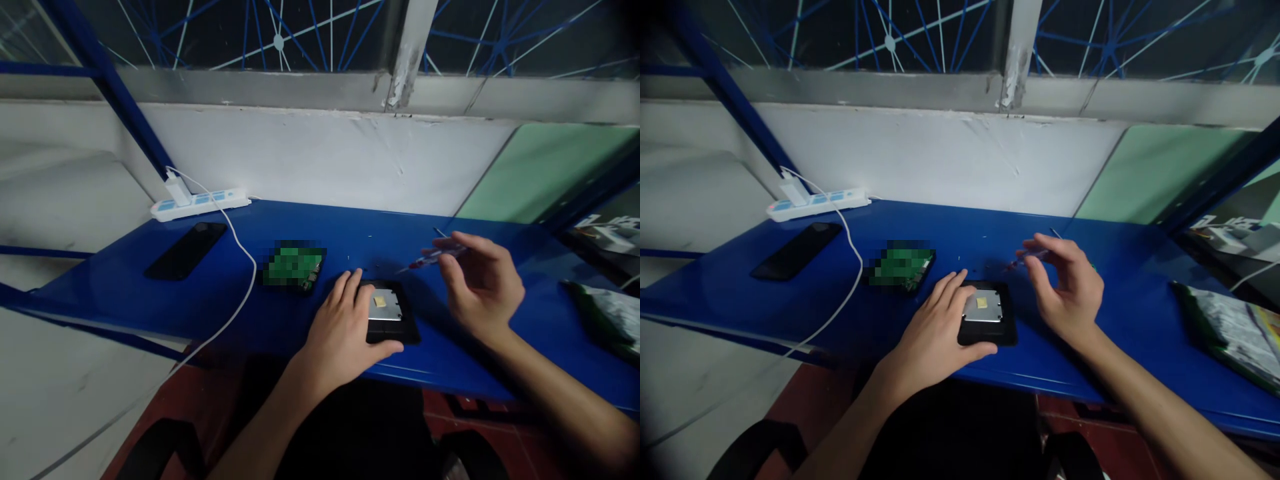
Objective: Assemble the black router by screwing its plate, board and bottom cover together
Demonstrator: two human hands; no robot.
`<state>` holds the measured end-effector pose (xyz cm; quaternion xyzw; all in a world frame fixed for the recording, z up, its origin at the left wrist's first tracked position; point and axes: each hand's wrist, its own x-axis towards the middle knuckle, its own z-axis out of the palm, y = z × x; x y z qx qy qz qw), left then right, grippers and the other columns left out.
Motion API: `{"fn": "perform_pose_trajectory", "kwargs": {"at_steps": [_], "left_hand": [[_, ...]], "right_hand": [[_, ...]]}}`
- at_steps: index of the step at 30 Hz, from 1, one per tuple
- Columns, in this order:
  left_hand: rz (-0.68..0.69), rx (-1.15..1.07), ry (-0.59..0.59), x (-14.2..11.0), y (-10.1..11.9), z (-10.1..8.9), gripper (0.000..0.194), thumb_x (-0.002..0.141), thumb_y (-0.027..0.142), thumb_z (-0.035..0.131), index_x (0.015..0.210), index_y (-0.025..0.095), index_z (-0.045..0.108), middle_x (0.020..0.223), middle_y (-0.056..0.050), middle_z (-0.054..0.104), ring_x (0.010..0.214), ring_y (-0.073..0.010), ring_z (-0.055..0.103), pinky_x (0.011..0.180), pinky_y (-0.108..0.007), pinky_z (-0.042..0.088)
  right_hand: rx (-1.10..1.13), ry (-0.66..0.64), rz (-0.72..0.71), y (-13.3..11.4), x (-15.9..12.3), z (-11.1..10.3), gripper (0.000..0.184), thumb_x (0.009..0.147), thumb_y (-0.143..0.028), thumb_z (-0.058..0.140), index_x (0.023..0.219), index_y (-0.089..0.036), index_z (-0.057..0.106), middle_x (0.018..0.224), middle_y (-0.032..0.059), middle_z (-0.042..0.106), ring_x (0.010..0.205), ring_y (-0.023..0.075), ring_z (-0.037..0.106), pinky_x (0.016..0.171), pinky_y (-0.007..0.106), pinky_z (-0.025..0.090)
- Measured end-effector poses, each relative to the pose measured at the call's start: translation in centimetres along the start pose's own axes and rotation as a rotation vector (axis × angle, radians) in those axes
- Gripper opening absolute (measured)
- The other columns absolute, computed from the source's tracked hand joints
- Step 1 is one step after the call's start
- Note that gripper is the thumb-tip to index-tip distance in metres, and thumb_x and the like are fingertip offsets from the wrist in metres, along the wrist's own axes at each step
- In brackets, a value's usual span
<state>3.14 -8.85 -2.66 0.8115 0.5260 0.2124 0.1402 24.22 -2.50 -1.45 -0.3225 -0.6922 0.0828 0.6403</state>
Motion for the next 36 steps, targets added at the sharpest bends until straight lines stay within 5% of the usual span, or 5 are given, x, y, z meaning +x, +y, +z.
{"fn": "perform_pose_trajectory", "kwargs": {"at_steps": [10,19,36], "left_hand": [[-0.047,0.005,0.076,-1.1,-0.6,0.1,0.082,0.077,0.057,0.077,0.139,0.014,0.044,0.156,-0.021,0.038,0.145,-0.0364,0.035,0.116,-0.053,0.038],[-0.06,0.005,0.117,-1.1,-0.7,0.4,0.076,0.076,0.06,0.077,0.129,0.013,0.049,0.149,-0.021,0.048,0.142,-0.0373,0.039,0.114,-0.054,0.039],[-0.069,-0.047,0.144,-1.2,-0.7,0.2,0.068,0.074,0.056,0.081,0.121,0.017,0.051,0.146,-0.019,0.051,0.14,-0.0358,0.042,0.112,-0.053,0.041]], "right_hand": [[-0.078,-0.091,0.154,1.1,-0.4,1.1,0.031,0.087,-0.019,0.071,0.115,-0.028,0.063,0.111,0.0042,0.075,0.095,0.0223,0.076,0.083,0.042,0.063],[-0.181,-0.165,0.1,1.0,-0.6,1.0,0.03,0.088,-0.02,0.069,0.116,-0.027,0.062,0.112,0.0042,0.074,0.093,0.0199,0.076,0.08,0.039,0.064],[0.087,-0.052,0.27,1.5,0.3,0.9,0.023,0.089,-0.028,0.069,0.111,-0.028,0.063,0.099,0.0055,0.073,0.085,0.024,0.076,0.072,0.042,0.066]]}}
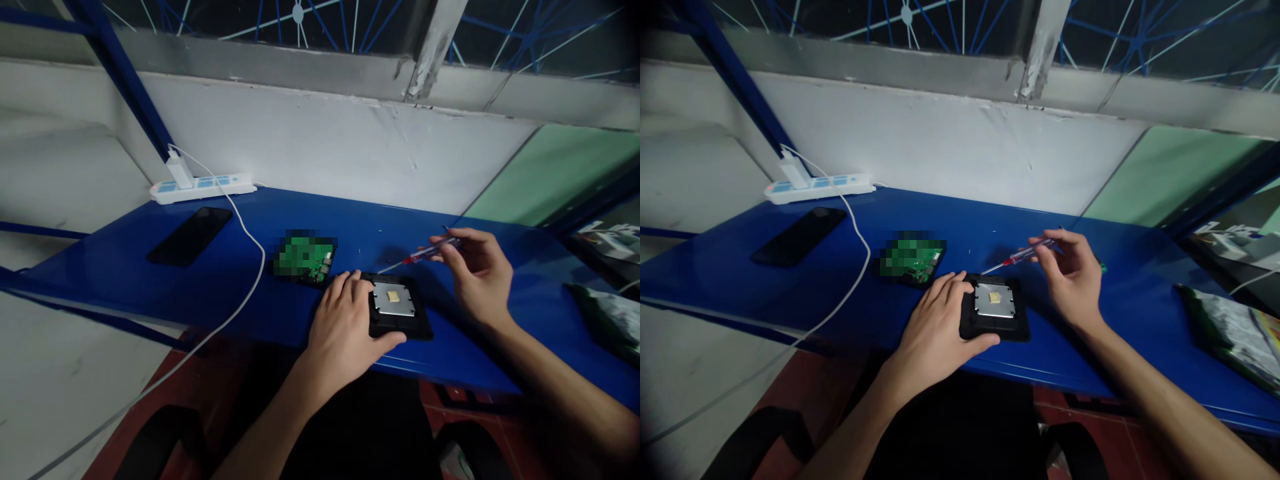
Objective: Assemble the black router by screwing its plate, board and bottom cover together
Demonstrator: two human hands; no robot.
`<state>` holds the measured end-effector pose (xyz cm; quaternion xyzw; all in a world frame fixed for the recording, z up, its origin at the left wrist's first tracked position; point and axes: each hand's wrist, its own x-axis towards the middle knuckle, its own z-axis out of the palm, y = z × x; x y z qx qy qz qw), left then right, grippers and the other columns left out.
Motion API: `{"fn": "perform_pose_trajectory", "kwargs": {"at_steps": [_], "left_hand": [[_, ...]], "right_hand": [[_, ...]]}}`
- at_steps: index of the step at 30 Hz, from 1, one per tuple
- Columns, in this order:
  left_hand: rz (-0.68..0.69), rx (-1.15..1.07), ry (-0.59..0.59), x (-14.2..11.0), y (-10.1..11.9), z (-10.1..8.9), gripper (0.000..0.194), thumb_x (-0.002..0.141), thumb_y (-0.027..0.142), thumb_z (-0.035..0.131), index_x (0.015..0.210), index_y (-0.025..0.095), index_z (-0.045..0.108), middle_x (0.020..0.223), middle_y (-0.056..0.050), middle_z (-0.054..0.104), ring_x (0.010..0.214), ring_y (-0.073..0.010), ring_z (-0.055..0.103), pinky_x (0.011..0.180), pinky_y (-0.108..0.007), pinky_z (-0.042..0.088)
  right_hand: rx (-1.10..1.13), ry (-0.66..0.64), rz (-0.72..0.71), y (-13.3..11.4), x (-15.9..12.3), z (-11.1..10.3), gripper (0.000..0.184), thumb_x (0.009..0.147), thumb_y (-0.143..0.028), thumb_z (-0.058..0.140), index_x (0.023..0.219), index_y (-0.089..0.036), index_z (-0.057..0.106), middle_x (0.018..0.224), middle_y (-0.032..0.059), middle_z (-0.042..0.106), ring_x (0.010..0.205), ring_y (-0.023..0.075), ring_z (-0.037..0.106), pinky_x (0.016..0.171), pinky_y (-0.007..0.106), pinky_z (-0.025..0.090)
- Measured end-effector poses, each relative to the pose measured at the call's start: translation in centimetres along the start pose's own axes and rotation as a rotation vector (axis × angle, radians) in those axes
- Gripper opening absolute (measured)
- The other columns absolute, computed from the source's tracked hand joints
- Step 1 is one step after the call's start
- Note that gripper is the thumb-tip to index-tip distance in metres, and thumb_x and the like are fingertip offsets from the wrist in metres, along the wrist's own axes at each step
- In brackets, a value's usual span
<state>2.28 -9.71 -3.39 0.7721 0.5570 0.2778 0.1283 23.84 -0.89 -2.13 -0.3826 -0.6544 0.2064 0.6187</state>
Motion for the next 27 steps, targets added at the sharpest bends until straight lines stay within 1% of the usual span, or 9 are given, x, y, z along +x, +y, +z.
{"fn": "perform_pose_trajectory", "kwargs": {"at_steps": [2,5,9,14,18,22,27], "left_hand": [[-0.001,0.005,0.001,0.02,0.0,0.01,0.067,0.074,0.056,0.081,0.119,0.017,0.051,0.146,-0.019,0.051,0.14,-0.0355,0.042,0.112,-0.052,0.041],[-0.004,0.009,-0.002,0.09,-0.03,-0.03,0.065,0.074,0.055,0.082,0.117,0.018,0.051,0.146,-0.018,0.051,0.14,-0.0349,0.042,0.113,-0.052,0.041],[-0.007,0.012,-0.009,0.14,-0.12,-0.03,0.063,0.073,0.054,0.082,0.115,0.017,0.051,0.146,-0.018,0.051,0.14,-0.0355,0.042,0.113,-0.053,0.041],[-0.02,0.005,-0.007,0.12,-0.1,0.01,0.063,0.072,0.053,0.083,0.113,0.019,0.051,0.146,-0.018,0.051,0.139,-0.0364,0.043,0.112,-0.055,0.041],[-0.03,0.001,-0.003,0.1,-0.06,0.04,0.063,0.071,0.052,0.084,0.113,0.019,0.051,0.145,-0.018,0.052,0.14,-0.0365,0.043,0.113,-0.055,0.04],[-0.02,-0.003,0.006,0.09,-0.13,0.08,0.064,0.071,0.052,0.084,0.114,0.019,0.05,0.143,-0.017,0.053,0.139,-0.0364,0.043,0.112,-0.056,0.041],[-0.013,-0.01,0.012,0.16,-0.22,0.09,0.063,0.07,0.051,0.085,0.113,0.02,0.05,0.14,-0.017,0.055,0.139,-0.0358,0.044,0.112,-0.056,0.041]], "right_hand": [[0.004,-0.005,0.028,-0.01,0.19,-0.03,0.02,0.089,-0.028,0.07,0.108,-0.028,0.064,0.095,0.0043,0.074,0.081,0.0224,0.075,0.069,0.04,0.065],[-0.002,-0.029,0.026,-0.06,0.22,-0.01,0.017,0.089,-0.027,0.069,0.106,-0.029,0.065,0.092,0.0032,0.074,0.078,0.0209,0.075,0.067,0.037,0.065],[0.036,-0.084,0.032,-0.21,-0.01,0.06,0.016,0.091,-0.025,0.066,0.106,-0.029,0.063,0.093,0.0022,0.074,0.074,0.0202,0.076,0.069,0.038,0.066],[0.129,-0.106,0.093,-0.54,-0.16,0.21,0.016,0.088,-0.024,0.071,0.101,-0.028,0.064,0.092,0.0012,0.074,0.078,0.0204,0.078,0.071,0.036,0.067],[0.143,-0.106,0.132,-0.69,-0.18,0.3,0.016,0.086,-0.026,0.072,0.1,-0.027,0.065,0.093,0.0021,0.076,0.081,0.0214,0.078,0.069,0.034,0.066],[0.12,-0.108,0.129,-0.85,-0.18,0.36,0.016,0.086,-0.026,0.072,0.099,-0.025,0.064,0.092,0.0023,0.076,0.08,0.0205,0.078,0.068,0.033,0.066],[0.127,-0.137,0.115,-0.93,-0.18,0.28,0.012,0.089,-0.022,0.068,0.1,-0.025,0.062,0.092,0.0016,0.075,0.08,0.0188,0.078,0.071,0.032,0.066]]}}
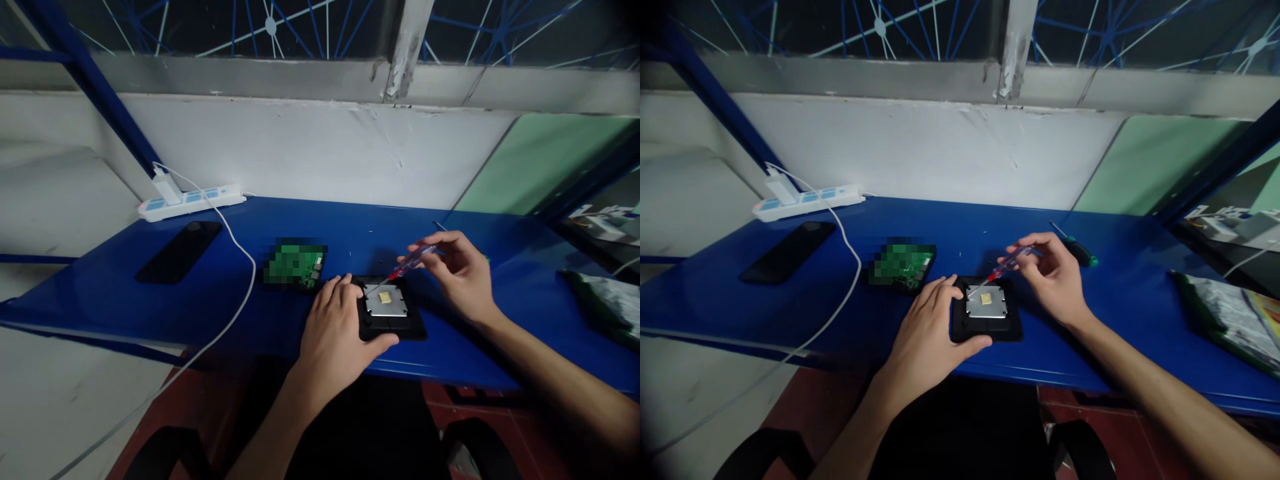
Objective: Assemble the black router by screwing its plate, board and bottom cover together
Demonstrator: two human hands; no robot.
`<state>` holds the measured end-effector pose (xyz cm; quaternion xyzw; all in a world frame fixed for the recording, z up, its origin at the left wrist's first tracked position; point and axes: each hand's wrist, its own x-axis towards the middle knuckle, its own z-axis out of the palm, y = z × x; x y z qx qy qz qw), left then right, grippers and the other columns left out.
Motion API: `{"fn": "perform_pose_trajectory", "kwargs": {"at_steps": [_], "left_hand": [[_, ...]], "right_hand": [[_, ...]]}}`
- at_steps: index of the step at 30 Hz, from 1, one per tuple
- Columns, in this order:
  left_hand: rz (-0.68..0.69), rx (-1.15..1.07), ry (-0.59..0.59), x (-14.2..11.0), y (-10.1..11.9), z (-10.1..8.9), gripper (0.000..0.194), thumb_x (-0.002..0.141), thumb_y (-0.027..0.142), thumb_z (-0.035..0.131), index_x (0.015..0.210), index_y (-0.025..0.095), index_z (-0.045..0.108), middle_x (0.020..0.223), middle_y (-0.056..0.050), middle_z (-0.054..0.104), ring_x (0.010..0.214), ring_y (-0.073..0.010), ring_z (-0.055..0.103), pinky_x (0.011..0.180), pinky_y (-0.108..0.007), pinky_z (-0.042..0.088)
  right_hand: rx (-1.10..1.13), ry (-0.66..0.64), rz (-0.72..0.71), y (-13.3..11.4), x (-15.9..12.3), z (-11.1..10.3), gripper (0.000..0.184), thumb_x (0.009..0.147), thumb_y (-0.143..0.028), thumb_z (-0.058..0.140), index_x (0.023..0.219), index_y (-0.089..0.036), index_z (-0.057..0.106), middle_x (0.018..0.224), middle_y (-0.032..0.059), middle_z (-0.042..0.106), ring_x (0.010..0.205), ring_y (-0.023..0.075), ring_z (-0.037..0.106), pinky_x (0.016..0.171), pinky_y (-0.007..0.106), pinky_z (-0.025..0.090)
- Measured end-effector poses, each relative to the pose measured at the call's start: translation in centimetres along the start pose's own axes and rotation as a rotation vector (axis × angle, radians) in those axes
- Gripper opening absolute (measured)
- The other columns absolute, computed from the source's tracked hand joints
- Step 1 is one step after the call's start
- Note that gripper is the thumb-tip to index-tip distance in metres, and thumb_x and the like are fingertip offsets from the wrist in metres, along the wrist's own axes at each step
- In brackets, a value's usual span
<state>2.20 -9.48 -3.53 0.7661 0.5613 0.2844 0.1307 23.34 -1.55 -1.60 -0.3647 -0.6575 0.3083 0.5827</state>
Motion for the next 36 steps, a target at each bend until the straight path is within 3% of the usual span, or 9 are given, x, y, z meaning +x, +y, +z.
{"fn": "perform_pose_trajectory", "kwargs": {"at_steps": [8,27,33,36], "left_hand": [[0.016,-0.001,-0.001,0.0,-0.1,0.0,0.053,0.073,0.053,0.083,0.105,0.022,0.053,0.142,-0.014,0.055,0.14,-0.0353,0.043,0.113,-0.057,0.04],[0.013,0.022,-0.024,0.0,0.0,-0.2,0.054,0.074,0.053,0.082,0.107,0.02,0.056,0.145,-0.016,0.052,0.14,-0.0357,0.042,0.113,-0.057,0.039],[0.015,0.041,-0.033,0.0,-0.2,0.0,0.056,0.073,0.056,0.082,0.108,0.02,0.056,0.144,-0.015,0.053,0.14,-0.0368,0.042,0.113,-0.057,0.039],[0.021,0.058,-0.026,0.1,-0.2,0.0,0.054,0.073,0.053,0.083,0.107,0.021,0.056,0.141,-0.015,0.056,0.138,-0.0373,0.044,0.112,-0.057,0.04]], "right_hand": [[0.027,-0.011,0.008,0.2,-0.1,-0.2,0.012,0.088,-0.025,0.069,0.098,-0.025,0.063,0.089,0.0015,0.075,0.079,0.0211,0.078,0.071,0.037,0.067],[0.038,-0.027,-0.031,-0.4,-0.4,-0.3,0.016,0.088,-0.023,0.07,0.103,-0.024,0.063,0.094,0.0017,0.074,0.079,0.0184,0.077,0.074,0.035,0.066],[-0.169,-0.198,-0.201,-2.6,0.1,0.2,0.036,0.088,-0.016,0.068,0.121,-0.025,0.058,0.104,0.0044,0.073,0.093,0.0181,0.074,0.081,0.033,0.064],[-0.312,-0.325,-0.34,-4.3,1.2,1.3,0.037,0.089,-0.018,0.068,0.124,-0.023,0.058,0.104,0.0052,0.073,0.087,0.0169,0.073,0.079,0.032,0.062]]}}
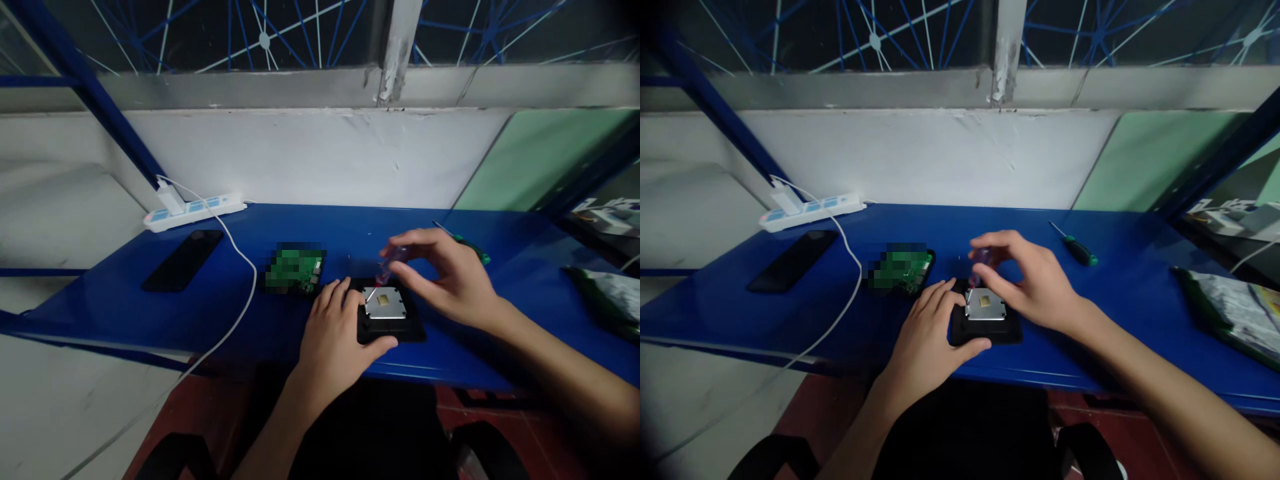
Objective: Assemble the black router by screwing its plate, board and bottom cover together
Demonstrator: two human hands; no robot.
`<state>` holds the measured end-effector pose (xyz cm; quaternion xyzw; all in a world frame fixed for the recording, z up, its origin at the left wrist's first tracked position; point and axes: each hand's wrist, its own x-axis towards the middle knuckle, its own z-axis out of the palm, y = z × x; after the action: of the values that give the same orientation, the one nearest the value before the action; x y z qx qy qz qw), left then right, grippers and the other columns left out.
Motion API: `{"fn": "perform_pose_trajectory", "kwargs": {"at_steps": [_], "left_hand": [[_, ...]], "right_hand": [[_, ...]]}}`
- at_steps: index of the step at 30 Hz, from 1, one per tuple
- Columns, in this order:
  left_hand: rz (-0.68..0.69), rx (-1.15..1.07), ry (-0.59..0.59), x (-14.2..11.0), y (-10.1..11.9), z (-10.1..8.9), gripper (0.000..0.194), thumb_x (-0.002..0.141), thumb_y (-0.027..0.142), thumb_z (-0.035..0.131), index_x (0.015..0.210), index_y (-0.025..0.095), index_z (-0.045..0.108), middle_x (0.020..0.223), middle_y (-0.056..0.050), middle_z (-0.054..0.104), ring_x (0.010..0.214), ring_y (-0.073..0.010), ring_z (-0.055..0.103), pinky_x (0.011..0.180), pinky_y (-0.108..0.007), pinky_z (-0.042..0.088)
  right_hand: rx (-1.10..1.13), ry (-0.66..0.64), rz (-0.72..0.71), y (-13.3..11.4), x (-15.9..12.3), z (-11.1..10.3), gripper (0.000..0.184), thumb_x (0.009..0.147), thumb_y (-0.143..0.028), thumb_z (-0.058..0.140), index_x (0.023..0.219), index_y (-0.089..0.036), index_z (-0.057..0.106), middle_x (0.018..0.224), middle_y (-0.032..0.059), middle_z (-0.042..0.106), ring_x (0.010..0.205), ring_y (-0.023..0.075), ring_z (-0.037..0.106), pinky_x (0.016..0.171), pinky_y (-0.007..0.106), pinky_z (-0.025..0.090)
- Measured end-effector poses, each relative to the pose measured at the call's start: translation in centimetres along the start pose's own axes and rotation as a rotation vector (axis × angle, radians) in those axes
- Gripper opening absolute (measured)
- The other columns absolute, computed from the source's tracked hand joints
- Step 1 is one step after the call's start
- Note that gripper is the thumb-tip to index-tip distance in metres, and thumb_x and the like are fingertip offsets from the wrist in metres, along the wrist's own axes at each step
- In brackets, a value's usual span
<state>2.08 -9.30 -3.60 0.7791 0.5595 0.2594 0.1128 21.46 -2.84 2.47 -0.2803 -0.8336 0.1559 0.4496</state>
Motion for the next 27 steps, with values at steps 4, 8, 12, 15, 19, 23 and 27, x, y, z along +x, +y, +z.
{"fn": "perform_pose_trajectory", "kwargs": {"at_steps": [4,8,12,15,19,23,27], "left_hand": [[0.027,0.006,0.023,0.1,0.1,0.0,0.053,0.073,0.051,0.084,0.106,0.021,0.057,0.135,-0.014,0.059,0.135,-0.0374,0.047,0.111,-0.057,0.041],[0.023,-0.001,0.029,0.0,0.1,0.0,0.055,0.072,0.052,0.084,0.109,0.021,0.057,0.134,-0.014,0.06,0.135,-0.0376,0.047,0.111,-0.058,0.042],[0.022,0.004,0.012,-0.1,0.1,0.1,0.056,0.073,0.055,0.083,0.109,0.02,0.058,0.139,-0.014,0.057,0.138,-0.0362,0.044,0.114,-0.055,0.039],[0.014,0.01,0.008,-0.1,0.1,0.1,0.056,0.074,0.056,0.082,0.108,0.019,0.058,0.141,-0.015,0.055,0.138,-0.0358,0.044,0.115,-0.054,0.039],[0.012,0.012,0.019,-0.1,0.0,0.2,0.055,0.073,0.056,0.082,0.107,0.019,0.058,0.141,-0.016,0.056,0.137,-0.0358,0.045,0.113,-0.054,0.04],[0.017,0.002,0.03,-0.1,-0.1,0.2,0.054,0.073,0.055,0.082,0.106,0.02,0.058,0.141,-0.016,0.056,0.139,-0.0358,0.044,0.113,-0.055,0.04],[0.023,-0.003,0.03,-0.1,-0.1,0.2,0.052,0.073,0.054,0.083,0.105,0.02,0.058,0.14,-0.015,0.057,0.138,-0.0356,0.044,0.113,-0.055,0.04]], "right_hand": [[-0.087,-0.122,-0.196,-1.2,1.8,0.8,0.032,0.094,-0.015,0.059,0.126,-0.019,0.058,0.114,0.0083,0.073,0.099,0.0169,0.071,0.087,0.032,0.06],[-0.032,-0.07,-0.189,-0.9,1.2,2.2,0.044,0.095,-0.01,0.054,0.138,-0.018,0.051,0.122,0.0105,0.07,0.1,0.0163,0.071,0.086,0.033,0.06],[0.1,0.069,-0.068,0.3,-0.2,3.5,0.057,0.093,-0.008,0.056,0.146,-0.027,0.046,0.124,0.0078,0.066,0.093,0.0159,0.071,0.081,0.037,0.062],[0.093,0.177,-0.049,1.0,-0.5,4.0,0.057,0.088,-0.01,0.065,0.14,-0.031,0.053,0.106,0.0041,0.066,0.086,0.0169,0.067,0.075,0.038,0.062],[0.058,0.235,-0.074,1.4,-0.4,4.0,0.053,0.082,-0.013,0.075,0.13,-0.031,0.061,0.094,0.0014,0.061,0.08,0.017,0.064,0.07,0.038,0.06],[0.125,0.199,-0.037,0.8,-0.4,3.8,0.046,0.096,-0.014,0.054,0.14,-0.03,0.054,0.112,0.0062,0.065,0.089,0.0178,0.07,0.075,0.04,0.061],[0.094,0.18,-0.098,0.2,-0.4,3.7,0.054,0.097,-0.007,0.047,0.147,-0.028,0.047,0.119,0.0082,0.068,0.093,0.017,0.071,0.08,0.039,0.06]]}}
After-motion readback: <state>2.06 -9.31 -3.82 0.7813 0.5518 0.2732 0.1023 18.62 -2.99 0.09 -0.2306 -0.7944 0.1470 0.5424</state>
